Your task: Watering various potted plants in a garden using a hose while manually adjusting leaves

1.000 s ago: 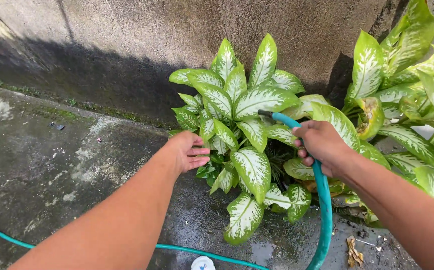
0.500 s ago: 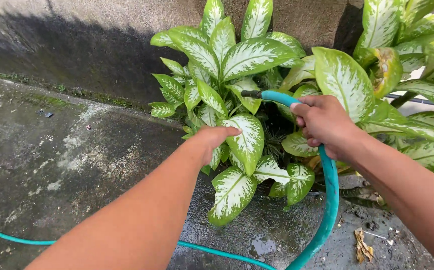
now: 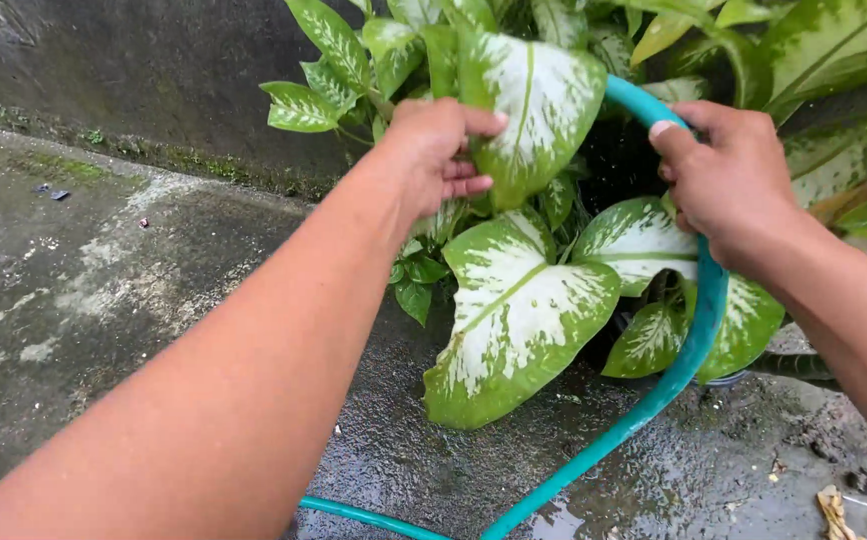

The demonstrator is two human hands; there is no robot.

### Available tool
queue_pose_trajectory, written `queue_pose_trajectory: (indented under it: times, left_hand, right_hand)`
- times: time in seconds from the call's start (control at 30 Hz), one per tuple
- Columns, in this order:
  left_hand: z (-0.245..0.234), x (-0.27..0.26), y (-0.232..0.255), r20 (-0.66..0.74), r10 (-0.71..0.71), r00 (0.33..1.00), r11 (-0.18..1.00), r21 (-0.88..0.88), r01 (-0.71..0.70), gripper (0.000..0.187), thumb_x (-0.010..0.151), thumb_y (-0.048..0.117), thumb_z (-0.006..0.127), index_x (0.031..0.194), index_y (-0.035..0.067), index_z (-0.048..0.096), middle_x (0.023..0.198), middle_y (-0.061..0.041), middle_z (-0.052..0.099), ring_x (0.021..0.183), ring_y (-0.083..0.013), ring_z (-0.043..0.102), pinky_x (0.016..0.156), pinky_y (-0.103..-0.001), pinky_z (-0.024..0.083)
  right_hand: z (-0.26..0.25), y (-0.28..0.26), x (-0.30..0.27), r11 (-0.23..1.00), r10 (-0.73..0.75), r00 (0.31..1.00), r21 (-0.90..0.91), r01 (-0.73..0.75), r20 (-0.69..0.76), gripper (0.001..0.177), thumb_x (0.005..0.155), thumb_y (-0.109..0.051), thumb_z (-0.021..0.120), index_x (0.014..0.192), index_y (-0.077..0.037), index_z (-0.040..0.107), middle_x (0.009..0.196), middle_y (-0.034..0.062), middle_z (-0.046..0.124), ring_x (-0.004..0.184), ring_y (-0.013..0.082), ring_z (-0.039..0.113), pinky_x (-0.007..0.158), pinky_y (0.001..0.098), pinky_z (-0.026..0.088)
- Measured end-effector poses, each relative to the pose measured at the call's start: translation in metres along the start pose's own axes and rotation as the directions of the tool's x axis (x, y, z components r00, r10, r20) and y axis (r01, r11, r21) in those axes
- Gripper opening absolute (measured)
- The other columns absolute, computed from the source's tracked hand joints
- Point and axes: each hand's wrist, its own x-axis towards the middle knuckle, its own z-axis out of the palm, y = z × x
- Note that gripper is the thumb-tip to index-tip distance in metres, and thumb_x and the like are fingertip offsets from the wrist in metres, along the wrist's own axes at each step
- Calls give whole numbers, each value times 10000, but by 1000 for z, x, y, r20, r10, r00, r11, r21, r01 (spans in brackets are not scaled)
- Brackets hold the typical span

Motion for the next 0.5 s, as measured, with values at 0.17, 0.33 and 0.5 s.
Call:
queue_pose_trajectory:
  times: [0.17,0.33,0.5]
  left_hand:
    - [-9,20,-7,-50,343,938,888,-309,-341,307,757,-7,802,1000,-16,614,888,-227,771,696,-303,737,590,-453,660]
    - [-13,25,-39,-95,386,918,879,-264,-397,627,690,168,824,1245,87,544,931,-118,735,676,-217,651,534,-340,514]
    - [-22,23,-58,-29,479,877,804,-387,-452,862,614,151,808,1416,-32,551,968,-180,764,780,-242,692,697,-316,527]
  right_hand:
    - [26,49,9,993,-54,998,106,57,-31,150,1115,-170,550,1058,-86,660,654,51,428,453,139,317,367,328,177]
    - [33,49,5,979,33,997,-197,-45,-64,304,1018,-308,639,1245,-135,742,987,73,613,898,221,487,774,398,338]
    - [40,64,23,983,48,999,-178,-50,-13,307,991,-331,698,1210,-132,779,1010,48,653,901,214,510,778,352,351]
